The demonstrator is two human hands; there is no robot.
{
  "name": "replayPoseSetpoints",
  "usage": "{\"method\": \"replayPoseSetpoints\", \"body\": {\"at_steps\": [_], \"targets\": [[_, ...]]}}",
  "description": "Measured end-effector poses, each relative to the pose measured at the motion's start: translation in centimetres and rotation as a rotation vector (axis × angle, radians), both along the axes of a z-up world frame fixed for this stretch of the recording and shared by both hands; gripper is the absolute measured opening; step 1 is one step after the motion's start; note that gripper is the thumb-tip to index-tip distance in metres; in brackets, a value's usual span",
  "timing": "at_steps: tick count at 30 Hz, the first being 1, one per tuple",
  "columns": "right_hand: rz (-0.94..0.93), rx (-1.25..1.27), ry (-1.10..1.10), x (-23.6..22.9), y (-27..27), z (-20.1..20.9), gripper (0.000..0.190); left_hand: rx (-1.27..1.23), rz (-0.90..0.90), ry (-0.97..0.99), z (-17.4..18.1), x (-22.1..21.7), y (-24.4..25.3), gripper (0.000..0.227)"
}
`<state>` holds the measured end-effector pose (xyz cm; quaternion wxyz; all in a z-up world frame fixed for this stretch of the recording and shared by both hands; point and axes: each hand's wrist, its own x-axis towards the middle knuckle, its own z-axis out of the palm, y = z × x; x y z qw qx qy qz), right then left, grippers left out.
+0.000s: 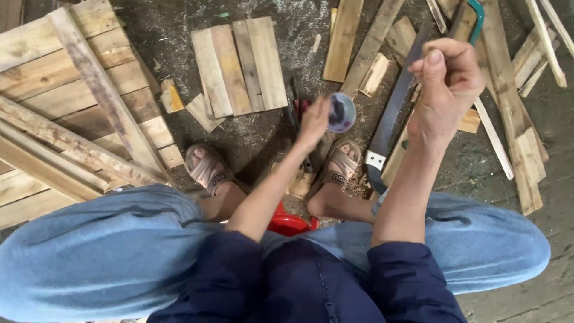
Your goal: The person assembles small wooden boxes by arranging planks, hammering nails, and using pliers to adjust fasteners. They repeatedly inspect the assembled boxes and continue adding nails to secure the structure.
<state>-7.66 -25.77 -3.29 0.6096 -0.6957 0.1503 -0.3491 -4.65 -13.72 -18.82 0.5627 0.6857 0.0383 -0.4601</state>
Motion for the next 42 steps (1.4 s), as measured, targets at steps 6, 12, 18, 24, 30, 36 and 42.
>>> {"method": "replayPoseSetpoints", "body": {"at_steps": [6, 12, 18, 24, 30, 36, 42], "targets": [[-0.1, 0.207, -0.015, -2.7, -2.1, -0.6, 0.009, 0.138, -0.078, -0.531, -9.7, -5.8, -5.2, 0.05], [-0.169, 0.271, -0.049, -3.0, -2.7, -0.2, 0.017, 0.165, 0.185, 0.295, 1.4, -3.4, -5.1, 0.064], [-0.179, 0.315, -0.049, -2.2, -2.4, -0.6, 0.015, 0.017, 0.301, 0.069, -4.3, -4.5, -5.7, 0.027], [-0.143, 0.314, -0.023, -1.3, -1.1, -0.2, 0.015, 0.119, 0.053, 0.169, 1.5, -2.6, -3.9, 0.087], [-0.102, 0.265, -0.034, 0.6, -0.7, -3.0, 0.009, 0.43, 0.083, -1.319, -6.1, -2.3, -1.8, 0.046], [0.083, 0.41, 0.495, 3.4, 6.9, -8.0, 0.008, 1.011, 0.657, -1.025, -9.2, 5.9, 13.0, 0.054], [0.196, 0.462, 0.748, 3.1, 10.4, -22.8, 0.005, 0.416, 0.59, -0.444, -6.7, 5.8, 17.8, 0.045]]}}
